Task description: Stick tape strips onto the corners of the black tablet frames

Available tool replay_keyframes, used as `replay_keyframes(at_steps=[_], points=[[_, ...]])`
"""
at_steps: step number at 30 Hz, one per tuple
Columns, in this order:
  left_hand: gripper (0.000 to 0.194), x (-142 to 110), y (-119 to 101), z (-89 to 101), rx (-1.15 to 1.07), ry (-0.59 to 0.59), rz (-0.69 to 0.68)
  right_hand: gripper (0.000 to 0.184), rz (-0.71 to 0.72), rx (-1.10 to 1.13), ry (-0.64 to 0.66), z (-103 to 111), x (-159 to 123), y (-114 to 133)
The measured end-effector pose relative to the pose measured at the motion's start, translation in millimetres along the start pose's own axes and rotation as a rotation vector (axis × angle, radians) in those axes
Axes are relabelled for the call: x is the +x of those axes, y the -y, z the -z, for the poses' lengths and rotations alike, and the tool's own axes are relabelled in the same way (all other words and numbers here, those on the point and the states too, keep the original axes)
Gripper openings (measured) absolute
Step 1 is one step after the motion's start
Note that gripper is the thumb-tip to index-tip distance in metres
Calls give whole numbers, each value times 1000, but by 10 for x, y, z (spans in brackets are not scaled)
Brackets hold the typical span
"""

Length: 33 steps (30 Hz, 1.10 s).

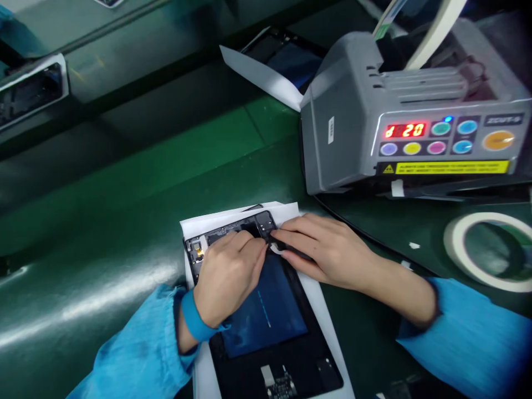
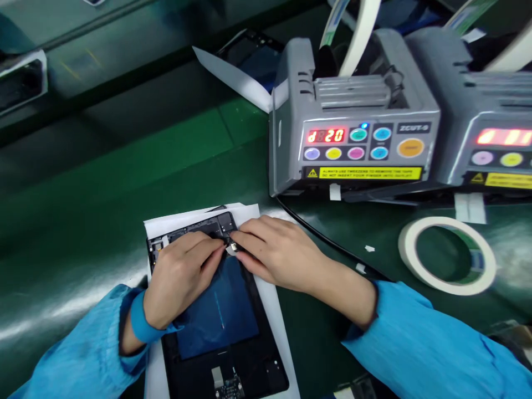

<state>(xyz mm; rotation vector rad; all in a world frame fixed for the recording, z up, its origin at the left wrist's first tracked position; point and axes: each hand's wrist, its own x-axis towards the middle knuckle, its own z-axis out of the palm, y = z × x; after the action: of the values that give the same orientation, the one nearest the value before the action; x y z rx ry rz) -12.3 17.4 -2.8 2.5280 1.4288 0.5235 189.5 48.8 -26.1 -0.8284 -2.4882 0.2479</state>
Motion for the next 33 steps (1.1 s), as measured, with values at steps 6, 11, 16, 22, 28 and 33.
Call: replay_keyframes(at_steps=[6,11,16,22,28,33], points=[[15,-4,8,-27,-105,-29,29,24,2,18,23,-5,-15,-4],[14,15,9,-19,-243,-30,79,25,-21,30,36,-3,-15,-5],[16,24,12,-31,-168,5,49,25,-17,25,38,-2,-13,-11],[18,34,17,-44,-93,-9,31,25,-7,-4,56,-5,-23,-12],[18,23,8,-41,-89,-5,57,29,24,-99,105,32,3,42],[20,11,-6,-36,-82,-3,63,34,99,-177,114,34,-25,61]])
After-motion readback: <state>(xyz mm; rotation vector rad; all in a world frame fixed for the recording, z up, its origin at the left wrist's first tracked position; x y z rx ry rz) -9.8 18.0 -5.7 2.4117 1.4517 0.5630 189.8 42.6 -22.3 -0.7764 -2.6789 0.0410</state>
